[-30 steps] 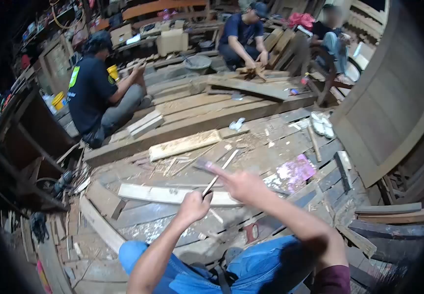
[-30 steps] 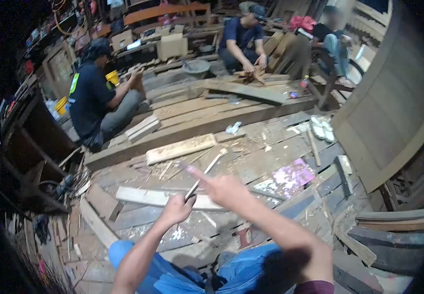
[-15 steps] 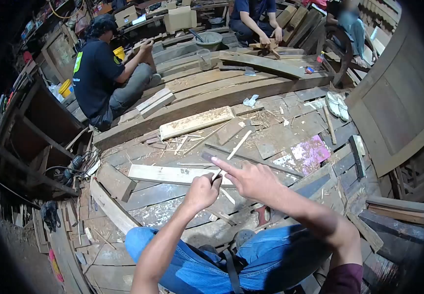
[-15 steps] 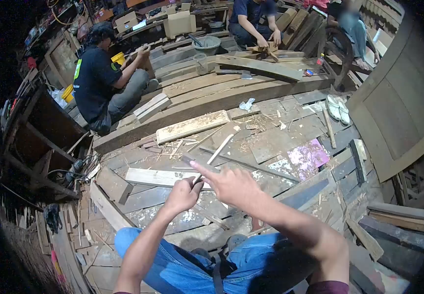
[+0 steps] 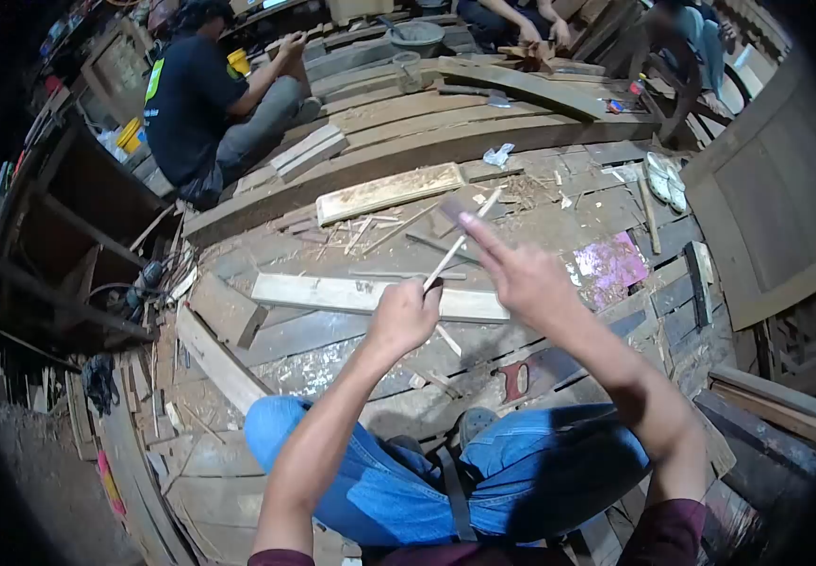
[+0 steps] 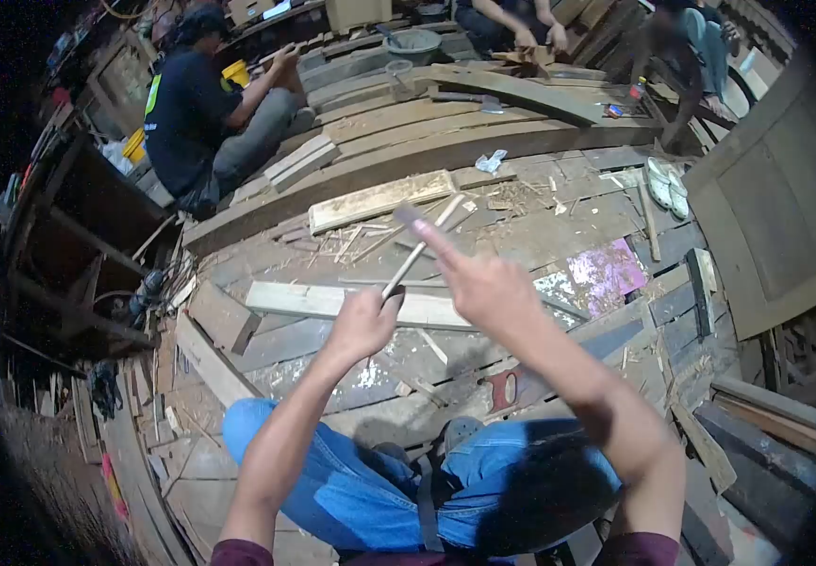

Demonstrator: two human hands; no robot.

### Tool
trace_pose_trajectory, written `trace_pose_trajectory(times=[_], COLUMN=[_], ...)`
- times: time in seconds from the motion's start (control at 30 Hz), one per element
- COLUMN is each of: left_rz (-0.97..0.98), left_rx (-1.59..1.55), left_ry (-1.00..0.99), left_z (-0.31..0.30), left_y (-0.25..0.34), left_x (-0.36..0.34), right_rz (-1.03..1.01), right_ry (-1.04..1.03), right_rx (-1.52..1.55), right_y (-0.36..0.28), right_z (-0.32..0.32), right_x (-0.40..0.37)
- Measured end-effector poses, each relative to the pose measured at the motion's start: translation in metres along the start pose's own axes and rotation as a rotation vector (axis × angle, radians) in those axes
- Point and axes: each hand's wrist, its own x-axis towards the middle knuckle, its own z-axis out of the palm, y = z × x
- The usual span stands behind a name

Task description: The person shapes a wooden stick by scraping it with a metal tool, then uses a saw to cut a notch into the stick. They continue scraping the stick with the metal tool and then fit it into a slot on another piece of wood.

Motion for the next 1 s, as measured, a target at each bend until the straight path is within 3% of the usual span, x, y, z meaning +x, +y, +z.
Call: trace_pose_trajectory(times=[0.13, 0.27, 0.6, 0.67, 0.73, 0.8, 0.9, 0.93, 1.0], left_rz=[-0.084, -0.064, -0.013, 0.031, 0.074, 0.147, 0.088, 0.149, 0.126], left_rx=[0.022, -0.011, 0.030, 0.051, 0.039, -0.024, -0.009, -0.013, 0.034], left_ry=[-0.056, -0.001, 0.190, 0.272, 0.334, 0.377, 0.315, 0.328, 0.295], left_z=[0.000, -0.001, -0.034, -0.033, -0.031, -0.037, -0.050, -0.047, -0.051], left_y=[0.005, 0.003, 0.034, 0.032, 0.030, 0.032, 0.045, 0.039, 0.040], left_x=[-0.003, -0.003, -0.023, -0.024, -0.022, -0.021, -0.026, -0.025, -0.025], right_rz=[0.072, -0.016, -0.197, -0.106, -0.165, -0.174, -0.429, -0.485, -0.492], right_ry=[-0.135, -0.081, 0.316, 0.315, 0.323, 0.290, 0.156, 0.094, 0.006], right_rx=[0.020, -0.014, 0.228, 0.314, 0.347, 0.414, 0.362, 0.347, 0.292], right_y=[-0.019, -0.014, -0.021, -0.029, -0.041, -0.054, -0.052, -0.055, -0.068], right_z=[-0.005, -0.009, -0.019, -0.026, -0.037, -0.042, -0.047, -0.051, -0.054], right_x=[-0.009, -0.007, -0.002, -0.007, -0.007, -0.008, -0.010, -0.010, -0.013])
